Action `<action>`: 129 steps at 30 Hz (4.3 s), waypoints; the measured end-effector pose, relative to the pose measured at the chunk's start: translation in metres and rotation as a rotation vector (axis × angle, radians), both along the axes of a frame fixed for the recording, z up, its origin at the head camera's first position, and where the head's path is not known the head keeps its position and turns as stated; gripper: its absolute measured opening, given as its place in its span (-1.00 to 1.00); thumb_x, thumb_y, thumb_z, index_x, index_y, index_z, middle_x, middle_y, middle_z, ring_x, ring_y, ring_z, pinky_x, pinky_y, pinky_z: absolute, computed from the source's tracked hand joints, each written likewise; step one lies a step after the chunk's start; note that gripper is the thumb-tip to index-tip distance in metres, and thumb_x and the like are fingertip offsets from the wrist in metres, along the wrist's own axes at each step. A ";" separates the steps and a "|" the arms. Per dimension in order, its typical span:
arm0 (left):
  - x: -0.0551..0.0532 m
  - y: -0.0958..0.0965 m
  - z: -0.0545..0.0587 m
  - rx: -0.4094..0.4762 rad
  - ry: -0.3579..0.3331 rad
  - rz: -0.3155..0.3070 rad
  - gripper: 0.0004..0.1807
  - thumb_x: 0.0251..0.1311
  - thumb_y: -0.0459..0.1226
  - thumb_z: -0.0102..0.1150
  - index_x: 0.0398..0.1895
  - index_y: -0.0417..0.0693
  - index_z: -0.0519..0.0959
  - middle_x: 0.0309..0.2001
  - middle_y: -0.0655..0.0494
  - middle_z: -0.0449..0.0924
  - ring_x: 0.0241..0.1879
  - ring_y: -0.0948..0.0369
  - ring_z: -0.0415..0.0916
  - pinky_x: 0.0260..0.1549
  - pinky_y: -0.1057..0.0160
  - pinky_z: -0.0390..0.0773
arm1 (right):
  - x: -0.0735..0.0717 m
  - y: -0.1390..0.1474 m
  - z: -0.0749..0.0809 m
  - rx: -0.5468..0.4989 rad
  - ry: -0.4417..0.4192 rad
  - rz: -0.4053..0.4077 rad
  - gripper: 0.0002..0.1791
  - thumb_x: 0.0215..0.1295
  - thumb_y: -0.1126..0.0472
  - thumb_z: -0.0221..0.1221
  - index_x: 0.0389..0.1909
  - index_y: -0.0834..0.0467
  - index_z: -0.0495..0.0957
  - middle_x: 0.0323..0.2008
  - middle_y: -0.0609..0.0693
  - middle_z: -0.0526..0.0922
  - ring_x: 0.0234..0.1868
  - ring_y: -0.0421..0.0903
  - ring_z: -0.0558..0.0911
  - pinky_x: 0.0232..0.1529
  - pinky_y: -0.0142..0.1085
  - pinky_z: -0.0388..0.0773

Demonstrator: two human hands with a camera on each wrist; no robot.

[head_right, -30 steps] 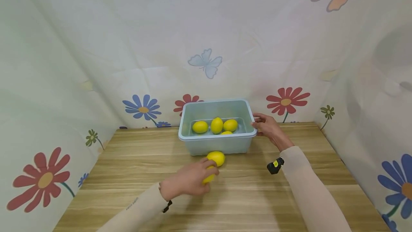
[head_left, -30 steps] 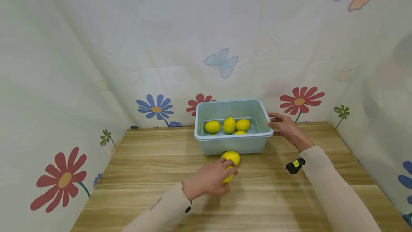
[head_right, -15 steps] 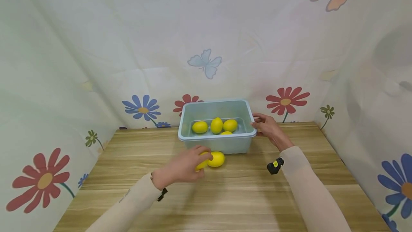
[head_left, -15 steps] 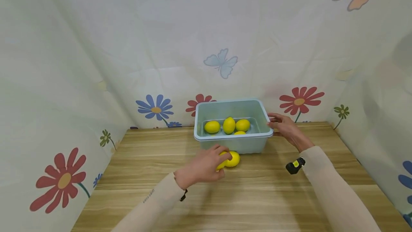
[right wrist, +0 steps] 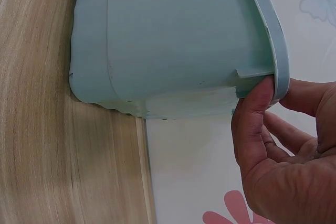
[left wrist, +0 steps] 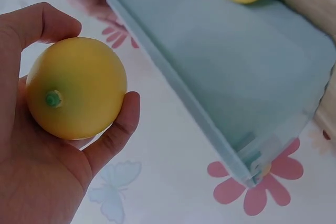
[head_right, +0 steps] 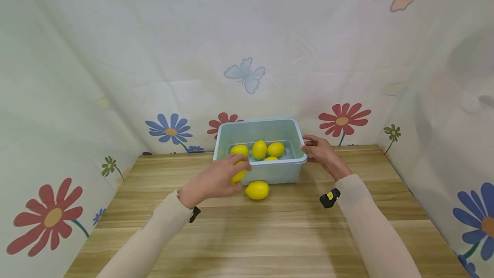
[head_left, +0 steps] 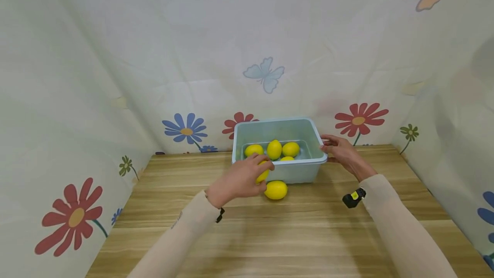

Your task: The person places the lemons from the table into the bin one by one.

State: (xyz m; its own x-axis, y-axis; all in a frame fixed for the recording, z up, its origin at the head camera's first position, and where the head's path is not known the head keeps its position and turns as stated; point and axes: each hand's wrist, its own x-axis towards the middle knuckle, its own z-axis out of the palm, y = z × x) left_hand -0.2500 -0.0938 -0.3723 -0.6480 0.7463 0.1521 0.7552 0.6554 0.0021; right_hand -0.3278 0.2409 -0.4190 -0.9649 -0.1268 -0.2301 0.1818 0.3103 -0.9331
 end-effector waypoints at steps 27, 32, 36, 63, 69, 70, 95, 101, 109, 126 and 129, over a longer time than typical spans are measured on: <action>-0.059 0.013 0.045 0.071 -0.131 0.120 -0.59 0.17 -0.14 0.18 0.12 0.11 0.51 0.22 0.13 0.44 0.09 0.14 0.45 0.16 0.17 0.53 | 0.000 0.001 -0.002 -0.009 -0.005 -0.003 -0.29 0.46 0.15 0.06 0.55 -0.01 0.02 0.43 0.23 0.22 0.33 0.23 0.38 0.27 -0.01 0.47; -0.069 0.015 0.049 0.057 -0.172 0.147 -0.57 0.18 -0.11 0.17 0.14 0.12 0.50 0.23 0.13 0.44 0.07 0.14 0.45 0.17 0.14 0.52 | -0.001 0.002 -0.002 -0.005 0.009 0.003 -0.30 0.47 0.16 0.05 0.55 0.01 0.03 0.42 0.24 0.22 0.31 0.22 0.39 0.27 0.00 0.48; -0.078 0.017 0.049 0.035 -0.185 0.185 -0.55 0.18 -0.07 0.19 0.16 0.13 0.48 0.23 0.10 0.45 0.07 0.13 0.45 0.18 0.13 0.53 | -0.002 0.002 -0.003 -0.001 0.015 0.008 -0.32 0.47 0.16 0.04 0.54 0.02 0.05 0.40 0.26 0.24 0.29 0.22 0.40 0.23 -0.02 0.52; -0.136 0.021 0.038 -0.067 -0.468 0.431 -0.56 0.21 0.00 0.17 0.14 0.14 0.49 0.25 0.10 0.41 -0.02 0.12 0.47 0.01 0.15 0.61 | -0.005 0.002 -0.002 -0.010 -0.017 0.000 -0.32 0.47 0.18 0.05 0.54 0.01 0.06 0.39 0.25 0.26 0.27 0.19 0.41 0.27 0.04 0.47; -0.137 0.020 0.036 -0.046 -0.545 0.485 -0.54 0.17 -0.03 0.20 0.15 0.15 0.48 0.07 0.11 0.51 -0.08 0.11 0.50 -0.06 0.17 0.63 | -0.005 0.003 -0.002 -0.003 -0.011 0.007 -0.32 0.47 0.18 0.04 0.54 0.01 0.06 0.37 0.25 0.26 0.26 0.19 0.41 0.26 0.02 0.48; -0.137 0.020 0.035 -0.051 -0.547 0.487 -0.53 0.17 -0.03 0.20 0.16 0.15 0.48 0.05 0.12 0.52 -0.08 0.11 0.50 -0.05 0.16 0.63 | -0.005 0.003 -0.001 -0.004 -0.011 0.008 -0.32 0.47 0.18 0.04 0.54 0.01 0.05 0.37 0.25 0.26 0.26 0.19 0.41 0.26 0.02 0.49; -0.137 0.014 0.025 -0.062 -0.562 0.492 -0.59 0.17 -0.05 0.20 0.08 0.09 0.54 0.00 0.11 0.53 -0.09 0.08 0.48 -0.20 0.17 0.64 | -0.005 0.000 -0.002 -0.014 -0.003 0.012 -0.32 0.47 0.18 0.04 0.54 0.01 0.05 0.37 0.26 0.26 0.28 0.20 0.41 0.26 0.01 0.49; -0.136 0.014 0.022 -0.061 -0.552 0.474 -0.60 0.17 -0.06 0.19 0.09 0.12 0.52 -0.01 0.13 0.55 -0.12 0.10 0.51 -0.24 0.21 0.63 | -0.006 0.000 -0.004 -0.014 -0.013 0.003 -0.32 0.47 0.18 0.04 0.54 0.00 0.05 0.37 0.25 0.27 0.27 0.19 0.41 0.27 0.01 0.48; -0.129 0.021 0.025 -0.067 -0.453 0.425 -0.60 0.22 -0.06 0.18 0.12 0.12 0.51 0.06 0.11 0.55 -0.07 0.12 0.47 0.01 0.09 0.58 | -0.006 0.002 -0.003 -0.035 0.024 0.012 -0.35 0.47 0.21 0.02 0.52 0.12 0.08 0.33 0.30 0.30 0.22 0.16 0.43 0.11 -0.10 0.61; -0.103 0.023 0.033 -0.050 -0.305 0.320 -0.54 0.24 -0.01 0.20 0.19 0.14 0.49 0.24 0.17 0.50 0.09 0.17 0.46 0.22 0.11 0.50 | -0.005 0.002 -0.002 -0.019 -0.001 0.013 -0.33 0.48 0.17 0.02 0.54 0.06 0.05 0.35 0.26 0.28 0.25 0.16 0.42 0.19 -0.05 0.56; -0.096 0.021 0.034 -0.054 -0.279 0.313 -0.53 0.25 0.02 0.16 0.20 0.15 0.48 0.26 0.15 0.48 0.13 0.16 0.44 0.25 0.10 0.48 | -0.005 0.001 -0.003 -0.017 -0.006 0.017 -0.32 0.48 0.16 0.03 0.54 0.07 0.03 0.36 0.27 0.27 0.27 0.19 0.41 0.22 -0.02 0.53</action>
